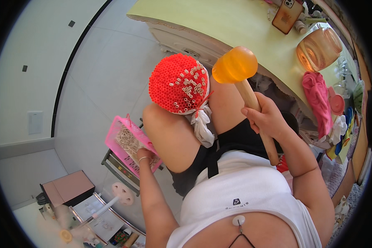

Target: The person picks up small white beads from a pink tray and uses a rubber mallet to press them into a red textured ball held on their lap.

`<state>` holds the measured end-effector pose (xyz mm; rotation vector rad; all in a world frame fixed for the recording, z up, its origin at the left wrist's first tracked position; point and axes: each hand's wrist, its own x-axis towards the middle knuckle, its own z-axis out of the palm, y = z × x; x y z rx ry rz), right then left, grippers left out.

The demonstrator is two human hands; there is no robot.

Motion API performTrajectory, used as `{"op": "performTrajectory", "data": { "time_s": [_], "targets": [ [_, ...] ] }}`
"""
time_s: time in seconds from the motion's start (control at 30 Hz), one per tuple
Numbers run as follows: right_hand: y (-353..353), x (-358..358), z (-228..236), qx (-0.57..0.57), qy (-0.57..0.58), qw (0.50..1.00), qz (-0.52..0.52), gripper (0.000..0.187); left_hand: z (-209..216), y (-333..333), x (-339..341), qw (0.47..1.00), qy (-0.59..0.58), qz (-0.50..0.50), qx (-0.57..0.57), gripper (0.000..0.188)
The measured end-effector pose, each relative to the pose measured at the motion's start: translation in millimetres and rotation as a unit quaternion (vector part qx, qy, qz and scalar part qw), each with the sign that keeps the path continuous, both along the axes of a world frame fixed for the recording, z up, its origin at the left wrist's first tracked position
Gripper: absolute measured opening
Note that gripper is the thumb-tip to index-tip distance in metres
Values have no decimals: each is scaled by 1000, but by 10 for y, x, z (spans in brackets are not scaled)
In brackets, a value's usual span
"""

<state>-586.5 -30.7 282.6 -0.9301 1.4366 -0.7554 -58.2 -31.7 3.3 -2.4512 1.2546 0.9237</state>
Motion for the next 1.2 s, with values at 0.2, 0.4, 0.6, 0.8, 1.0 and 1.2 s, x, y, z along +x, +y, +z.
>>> {"op": "performTrajectory", "data": {
  "time_s": [0.2, 0.4, 0.6, 0.8, 1.0, 1.2],
  "targets": [
    [49, -10, -32, 10, -25, 1000, 7, 16, 365, -67, 160, 978, -158, -93, -98, 16],
    [74, -45, -80, 15, -32, 999, 9, 17, 1986, -647, -943, 842, 28, -54, -536, 9],
    [74, 18, -101, 11, -58, 998, 15, 17, 2739, -800, -2619, 813, 287, -256, -437, 5],
    [103, -56, -77, -5, -51, 998, 28, 18, 2521, -1007, -2878, 720, 204, -453, -484, 12],
    [120, -125, -112, 6, -49, 998, 25, 19, 2511, -1072, -2999, 687, 185, -524, -468, 7],
    [156, -23, -101, 22, -50, 997, 49, 21, 2586, -1115, -3029, 675, 130, -588, -426, 10]
  ]
}}
